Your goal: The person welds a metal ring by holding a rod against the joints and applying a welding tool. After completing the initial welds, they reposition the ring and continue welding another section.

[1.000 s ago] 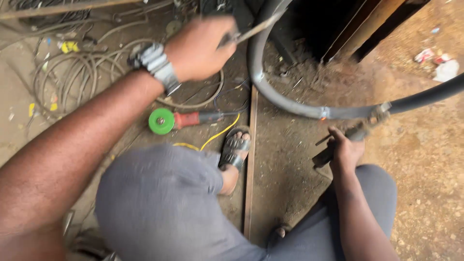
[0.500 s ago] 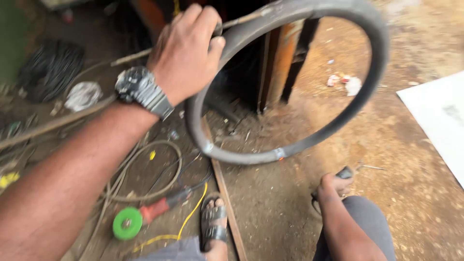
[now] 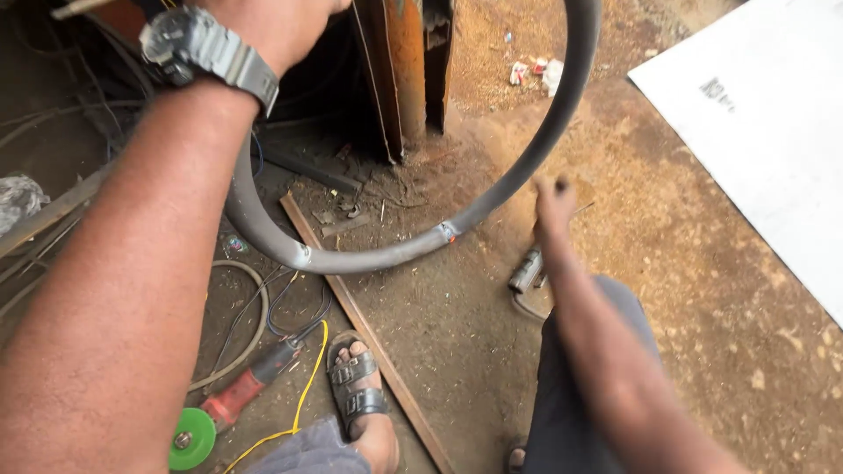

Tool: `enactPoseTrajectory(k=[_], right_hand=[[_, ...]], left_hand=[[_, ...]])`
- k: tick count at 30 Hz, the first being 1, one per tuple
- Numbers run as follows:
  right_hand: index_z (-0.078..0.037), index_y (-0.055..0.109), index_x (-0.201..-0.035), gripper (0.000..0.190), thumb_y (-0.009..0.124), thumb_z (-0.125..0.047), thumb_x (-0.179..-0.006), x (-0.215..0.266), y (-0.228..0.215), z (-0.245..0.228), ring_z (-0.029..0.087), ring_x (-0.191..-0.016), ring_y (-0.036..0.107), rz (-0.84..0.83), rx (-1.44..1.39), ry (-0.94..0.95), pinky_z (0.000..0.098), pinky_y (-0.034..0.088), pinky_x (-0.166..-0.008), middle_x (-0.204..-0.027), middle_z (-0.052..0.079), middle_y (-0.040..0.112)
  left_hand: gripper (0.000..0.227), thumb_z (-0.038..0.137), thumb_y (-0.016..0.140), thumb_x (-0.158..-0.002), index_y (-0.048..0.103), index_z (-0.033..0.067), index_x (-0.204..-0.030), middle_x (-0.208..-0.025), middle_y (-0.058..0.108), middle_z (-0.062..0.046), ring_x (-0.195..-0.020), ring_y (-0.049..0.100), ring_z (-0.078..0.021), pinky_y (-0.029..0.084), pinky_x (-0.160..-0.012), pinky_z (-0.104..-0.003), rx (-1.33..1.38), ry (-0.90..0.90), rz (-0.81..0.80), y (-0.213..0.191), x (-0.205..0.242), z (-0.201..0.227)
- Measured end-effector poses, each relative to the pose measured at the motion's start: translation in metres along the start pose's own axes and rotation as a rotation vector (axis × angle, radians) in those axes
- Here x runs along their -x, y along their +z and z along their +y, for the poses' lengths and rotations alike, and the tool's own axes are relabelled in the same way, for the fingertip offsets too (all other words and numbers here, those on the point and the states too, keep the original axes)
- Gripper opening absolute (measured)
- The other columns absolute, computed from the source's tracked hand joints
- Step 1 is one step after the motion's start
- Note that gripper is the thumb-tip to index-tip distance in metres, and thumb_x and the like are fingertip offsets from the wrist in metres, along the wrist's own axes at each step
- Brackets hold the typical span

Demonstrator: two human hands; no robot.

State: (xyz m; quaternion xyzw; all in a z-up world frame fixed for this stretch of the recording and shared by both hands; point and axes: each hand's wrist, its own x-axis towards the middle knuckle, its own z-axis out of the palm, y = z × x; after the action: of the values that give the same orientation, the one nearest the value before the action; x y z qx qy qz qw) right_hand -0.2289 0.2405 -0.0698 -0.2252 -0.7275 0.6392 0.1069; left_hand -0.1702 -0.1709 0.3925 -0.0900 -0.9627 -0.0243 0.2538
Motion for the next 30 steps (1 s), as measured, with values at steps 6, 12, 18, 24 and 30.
enactPoseTrajectory(k=[6, 12, 18, 24, 30], right_hand=[[0.007, 0.028, -0.153, 0.102, 0.093, -0.023, -0.081, -0.046, 0.014, -0.126, 0.031, -0.129, 0.053, -0.352, -0.063, -0.244, 0.0402, 0.048, -0.106, -0.139, 0.025, 0.049], [0.004, 0.057, -0.137, 0.061, 0.086, -0.016, -0.087, -0.03, 0.024, -0.175, 0.022, -0.105, 0.069, -0.545, 0.107, -0.28, 0.0345, 0.059, -0.092, -0.113, 0.013, 0.069], [0.0, 0.063, -0.118, 0.046, 0.086, -0.025, -0.088, -0.008, 0.022, -0.227, 0.019, -0.098, 0.069, -0.601, 0.378, -0.383, 0.0346, 0.059, -0.089, -0.107, 0.011, 0.069], [0.0, 0.063, -0.108, 0.044, 0.091, -0.029, -0.091, -0.004, -0.008, -0.248, 0.023, -0.093, 0.063, -0.449, 0.617, -0.679, 0.0406, 0.055, -0.081, -0.104, 0.011, 0.064], [0.003, 0.064, -0.115, 0.031, 0.083, -0.009, -0.093, -0.055, -0.064, -0.307, 0.02, -0.108, 0.068, -0.455, 0.403, -1.138, 0.0369, 0.057, -0.089, -0.113, 0.01, 0.068]], left_hand=[[0.042, 0.046, 0.085, -0.092, 0.081, 0.0048, -0.097, -0.079, 0.074, -0.018, -0.065, 0.07, -0.0339, 0.055, -0.062, -0.049, -0.103, 0.032, -0.059, -0.027, 0.041, -0.033], [0.043, 0.039, 0.093, -0.086, 0.078, -0.0008, -0.094, -0.081, 0.073, -0.02, -0.067, 0.069, -0.0324, 0.056, -0.064, -0.046, -0.101, -0.023, -0.087, -0.074, 0.075, -0.047], [0.055, 0.019, 0.095, -0.07, 0.072, -0.0001, -0.116, -0.101, 0.074, -0.014, -0.084, 0.07, -0.0209, 0.056, -0.074, -0.037, 0.365, -0.352, -0.092, -0.094, 0.116, -0.06], [0.061, 0.019, 0.097, -0.069, 0.071, -0.002, -0.12, -0.109, 0.074, -0.012, -0.093, 0.07, -0.0167, 0.057, -0.083, -0.033, 0.456, -0.447, -0.065, -0.095, 0.164, -0.068], [0.068, 0.019, 0.097, -0.074, 0.066, -0.0032, -0.13, -0.122, 0.073, -0.013, -0.108, 0.069, -0.0184, 0.056, -0.096, -0.034, 0.595, -0.518, -0.025, -0.027, 0.214, -0.061]])
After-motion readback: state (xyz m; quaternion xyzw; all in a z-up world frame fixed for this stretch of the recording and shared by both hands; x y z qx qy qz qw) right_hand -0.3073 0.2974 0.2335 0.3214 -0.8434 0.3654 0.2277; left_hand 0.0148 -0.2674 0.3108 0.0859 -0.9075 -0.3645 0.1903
